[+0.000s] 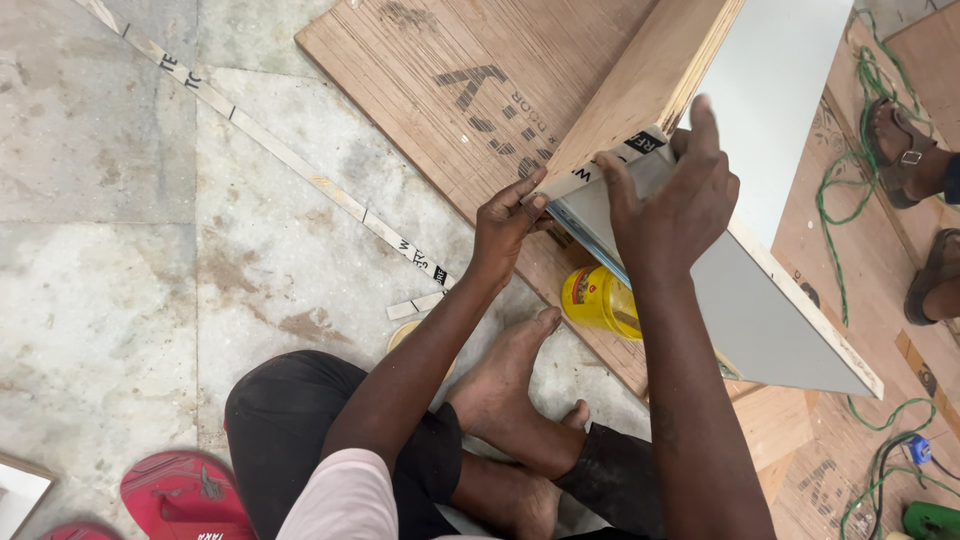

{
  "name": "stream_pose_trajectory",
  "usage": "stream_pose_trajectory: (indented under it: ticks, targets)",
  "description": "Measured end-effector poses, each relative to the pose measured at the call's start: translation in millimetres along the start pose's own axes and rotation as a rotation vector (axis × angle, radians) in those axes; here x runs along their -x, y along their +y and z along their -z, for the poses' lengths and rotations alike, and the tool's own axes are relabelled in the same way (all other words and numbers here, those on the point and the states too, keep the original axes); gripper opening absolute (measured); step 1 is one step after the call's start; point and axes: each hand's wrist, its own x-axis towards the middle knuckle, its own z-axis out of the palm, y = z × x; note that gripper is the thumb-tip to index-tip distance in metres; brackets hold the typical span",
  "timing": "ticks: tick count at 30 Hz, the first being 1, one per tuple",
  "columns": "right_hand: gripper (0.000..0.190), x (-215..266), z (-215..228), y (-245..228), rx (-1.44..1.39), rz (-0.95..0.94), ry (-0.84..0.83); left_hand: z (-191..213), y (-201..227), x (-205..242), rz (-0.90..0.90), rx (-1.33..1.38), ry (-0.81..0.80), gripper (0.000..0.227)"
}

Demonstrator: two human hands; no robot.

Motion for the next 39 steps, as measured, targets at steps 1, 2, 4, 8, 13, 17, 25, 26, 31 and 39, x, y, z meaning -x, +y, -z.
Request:
stream_pose_trajectory:
  ticks: [1,2,4,8,13,17,25,26,31,39]
  targets:
    - [0.085,0.9,-1.4,1.6,0.017,0.026,0.012,-1.2,-1.2,1.5,-0.001,0.011,0.015,0.045]
    - [0.075,1.5,-2.9,4.3,0.033,0.053,0.024,-2.6,-3.0,2.7,-0.002,0.021,0.029,0.045]
    - [0.059,6.2,-3.9,9.1,0.049,0.084,0.033,-6.7,-10.4,8.5,-0.002,0.123,0.146,0.038]
    - [0.047,8.9,-4.7,10.6,0.061,0.095,0.039,-7.4,-19.5,21.4,0.069,0.303,0.320,0.025]
    - [0.044,8.1,-3.2,8.5,0.035,0.088,0.035,-0.9,-19.9,20.2,0.099,0.359,0.314,0.026]
    - [0.044,8.0,-3.1,8.2,0.036,0.092,0.035,-4.9,-21.0,18.1,0.114,0.373,0.335,0.023]
    - [0.043,9.3,-6.0,11.0,0.088,0.096,0.025,-4.6,-12.5,17.6,0.086,0.301,0.340,0.013]
    - [0.043,9.9,-5.3,10.9,0.090,0.094,0.023,-5.0,-11.2,18.2,0.090,0.289,0.340,0.012]
    - [0.046,9.6,-7.4,11.0,0.072,0.080,0.031,-6.2,-8.4,18.3,0.078,0.273,0.343,0.010]
    - [0.099,9.8,-4.3,6.3,0.073,-0.030,-0.020,-5.6,-13.6,16.1,0.082,0.283,0.355,0.011]
